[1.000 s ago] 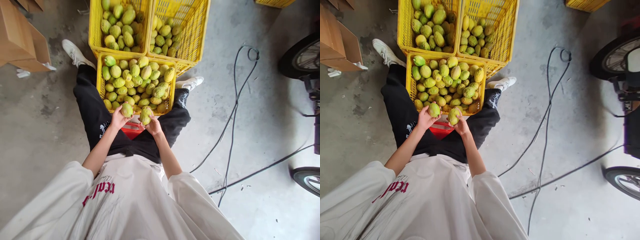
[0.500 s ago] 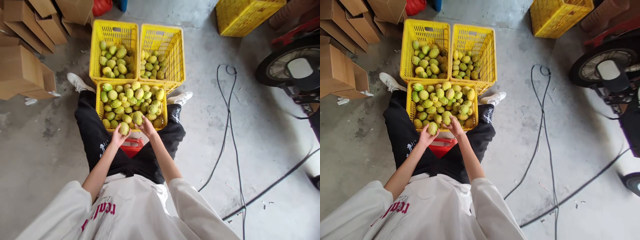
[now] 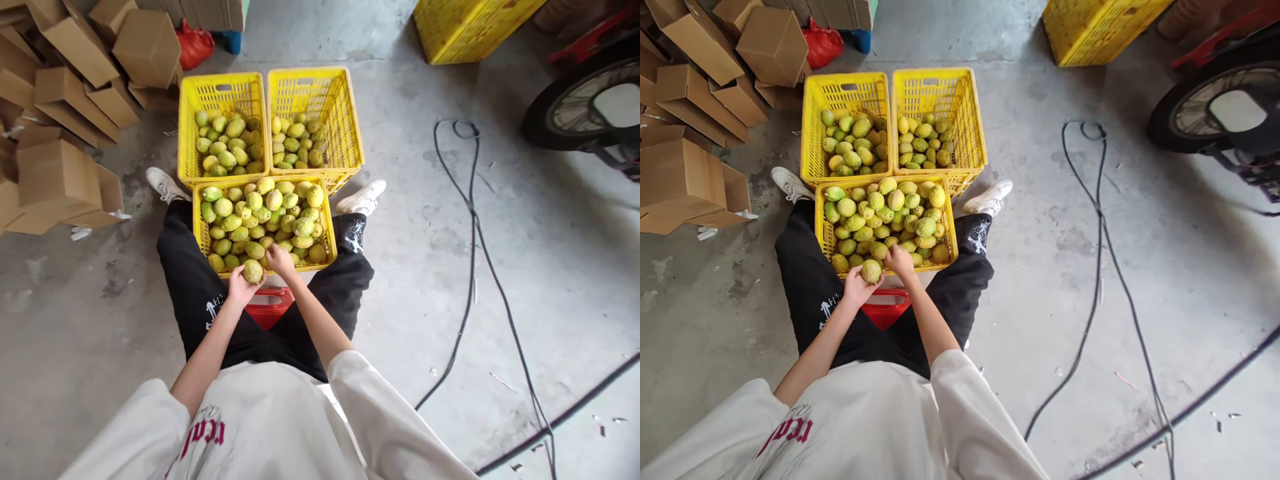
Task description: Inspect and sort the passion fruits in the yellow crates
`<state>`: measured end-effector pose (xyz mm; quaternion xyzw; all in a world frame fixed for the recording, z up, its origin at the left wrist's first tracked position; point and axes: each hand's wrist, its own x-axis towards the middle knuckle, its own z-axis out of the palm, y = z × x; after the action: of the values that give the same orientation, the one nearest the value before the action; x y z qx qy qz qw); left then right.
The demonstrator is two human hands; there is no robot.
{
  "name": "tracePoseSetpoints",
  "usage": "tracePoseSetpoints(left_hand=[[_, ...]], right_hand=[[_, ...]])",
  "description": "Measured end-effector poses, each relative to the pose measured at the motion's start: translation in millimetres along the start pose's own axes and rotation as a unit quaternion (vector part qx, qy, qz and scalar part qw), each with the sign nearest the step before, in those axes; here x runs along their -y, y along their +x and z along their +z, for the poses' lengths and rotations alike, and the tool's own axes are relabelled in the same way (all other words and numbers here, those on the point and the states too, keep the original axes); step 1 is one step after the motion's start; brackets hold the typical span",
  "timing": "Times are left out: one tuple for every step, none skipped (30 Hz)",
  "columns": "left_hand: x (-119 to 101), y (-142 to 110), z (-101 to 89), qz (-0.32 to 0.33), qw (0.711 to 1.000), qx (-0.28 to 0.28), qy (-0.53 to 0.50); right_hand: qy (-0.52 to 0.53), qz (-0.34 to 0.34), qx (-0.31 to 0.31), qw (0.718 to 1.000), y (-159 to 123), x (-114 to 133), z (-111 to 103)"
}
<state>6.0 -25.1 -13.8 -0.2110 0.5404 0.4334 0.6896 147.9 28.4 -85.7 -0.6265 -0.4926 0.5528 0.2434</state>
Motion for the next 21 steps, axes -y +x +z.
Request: tracePoseSetpoints(left_hand=[[1,0,0.3,0.008,1.000,-0.003,-0.005],[2,0,1.5,0.018,1.000,-0.005,-0.011],[2,0,4.1,0.027,0.999,-0.007,-0.017],[3,0,8.5,0.035,0.999,-0.006,-0.022],[3,1,14.9,0.040,0.999,-0.002,-0.025],[3,1,23.5,0.043,0.999,0.004,-0.025],[3,2,33.8,0.045,0.999,0.012,-0.024],[2,2,45.5,0.048,0.998,0.018,-0.020],[1,3,57.9,0.050,0.998,0.024,-0.013],[1,3,70.3,0.049,0.998,0.025,-0.003],[0,4,81.9,0.048,0.998,0.025,0.009],[-1,4,92.5,0.046,0.998,0.024,0.017],[-1,5,101.9,0.045,0.998,0.024,0.025],[-1,5,110.3,0.046,0.998,0.022,0.032],[-2,5,118.4,0.047,0.998,0.021,0.040],[-2,5,126.7,0.049,0.997,0.020,0.049],[-4,5,136.2,0.053,0.997,0.021,0.058],[-6,3,147.3,0.057,0.996,0.025,0.065],[-10,1,160.3,0.065,0.994,0.036,0.074],[-16,-3,175.0,0.074,0.993,0.051,0.081],[-23,-7,190.9,0.086,0.989,0.075,0.089]], right_hand=[[-0.065,0.009,-0.006,0.998,-16,-16,4],[-0.122,0.009,-0.007,0.992,-28,-28,7],[-0.173,0.004,-0.008,0.985,-36,-37,10],[-0.217,-0.005,-0.001,0.976,-41,-42,11],[-0.256,-0.019,0.011,0.967,-42,-46,12],[-0.289,-0.036,0.024,0.956,-41,-47,11],[-0.318,-0.054,0.039,0.946,-39,-48,10],[-0.343,-0.074,0.053,0.935,-37,-49,8],[-0.366,-0.093,0.065,0.924,-35,-51,5],[-0.385,-0.110,0.074,0.913,-34,-52,3],[-0.401,-0.125,0.079,0.904,-34,-54,2],[-0.415,-0.137,0.081,0.896,-34,-55,1],[-0.427,-0.146,0.080,0.889,-34,-57,0],[-0.436,-0.153,0.078,0.883,-35,-58,1],[-0.443,-0.157,0.075,0.879,-35,-59,2],[-0.449,-0.160,0.073,0.876,-35,-59,3],[-0.453,-0.163,0.070,0.874,-34,-59,4],[-0.456,-0.164,0.068,0.872,-34,-59,5],[-0.459,-0.166,0.066,0.870,-33,-59,6],[-0.461,-0.166,0.063,0.869,-33,-60,7],[-0.463,-0.167,0.061,0.868,-32,-60,7]])
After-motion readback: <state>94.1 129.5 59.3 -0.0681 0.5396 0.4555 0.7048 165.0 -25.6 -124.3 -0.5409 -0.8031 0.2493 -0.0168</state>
